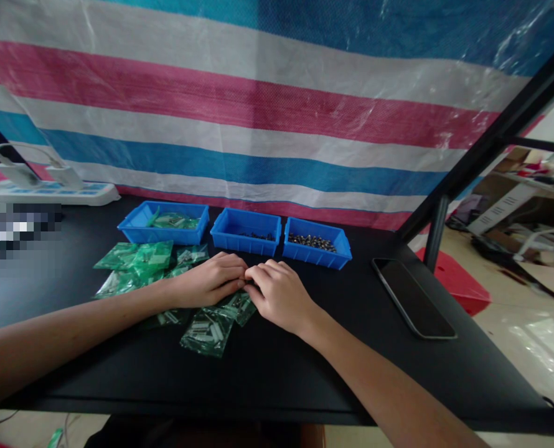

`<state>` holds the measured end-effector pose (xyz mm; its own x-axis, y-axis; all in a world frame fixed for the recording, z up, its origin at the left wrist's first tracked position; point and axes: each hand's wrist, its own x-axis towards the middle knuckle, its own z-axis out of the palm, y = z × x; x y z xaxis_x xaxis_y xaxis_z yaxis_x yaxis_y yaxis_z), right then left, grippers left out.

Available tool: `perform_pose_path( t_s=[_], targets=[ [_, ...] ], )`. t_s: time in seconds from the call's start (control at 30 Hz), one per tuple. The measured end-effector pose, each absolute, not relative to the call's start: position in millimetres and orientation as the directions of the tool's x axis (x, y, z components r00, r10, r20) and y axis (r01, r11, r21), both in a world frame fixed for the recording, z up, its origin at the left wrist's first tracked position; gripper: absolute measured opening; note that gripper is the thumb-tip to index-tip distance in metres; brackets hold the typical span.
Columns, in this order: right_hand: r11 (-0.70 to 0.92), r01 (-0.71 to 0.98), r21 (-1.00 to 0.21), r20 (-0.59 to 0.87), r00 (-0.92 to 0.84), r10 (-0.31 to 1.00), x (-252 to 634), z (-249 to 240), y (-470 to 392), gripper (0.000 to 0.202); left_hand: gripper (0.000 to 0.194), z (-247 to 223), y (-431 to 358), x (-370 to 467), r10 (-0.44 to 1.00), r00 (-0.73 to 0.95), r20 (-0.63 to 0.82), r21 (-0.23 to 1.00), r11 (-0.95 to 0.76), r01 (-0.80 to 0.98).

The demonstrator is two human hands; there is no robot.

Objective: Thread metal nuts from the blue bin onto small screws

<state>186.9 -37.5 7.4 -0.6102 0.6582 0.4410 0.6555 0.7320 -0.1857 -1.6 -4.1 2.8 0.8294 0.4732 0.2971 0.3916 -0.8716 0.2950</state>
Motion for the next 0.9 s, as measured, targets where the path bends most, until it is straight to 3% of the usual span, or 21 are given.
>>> perform_pose_path(
  t_s=[0.4, 0.9],
  targets=[
    [0.730, 0.665, -0.158, 0.501, -0.583, 0.639, 191.0, 13.5, -37.2, 0.007, 0.019, 4.4, -5.2, -1.7, 0.472, 0.828, 0.303, 0.305, -0.871, 0.385],
    [0.744, 0.635, -0.207, 0.512, -0.577, 0.636, 195.3, 10.0, -33.0, 0.004, 0.019, 2.5, -4.1, -2.7, 0.506, 0.813, 0.287, 0.324, -0.850, 0.414]
  ],
)
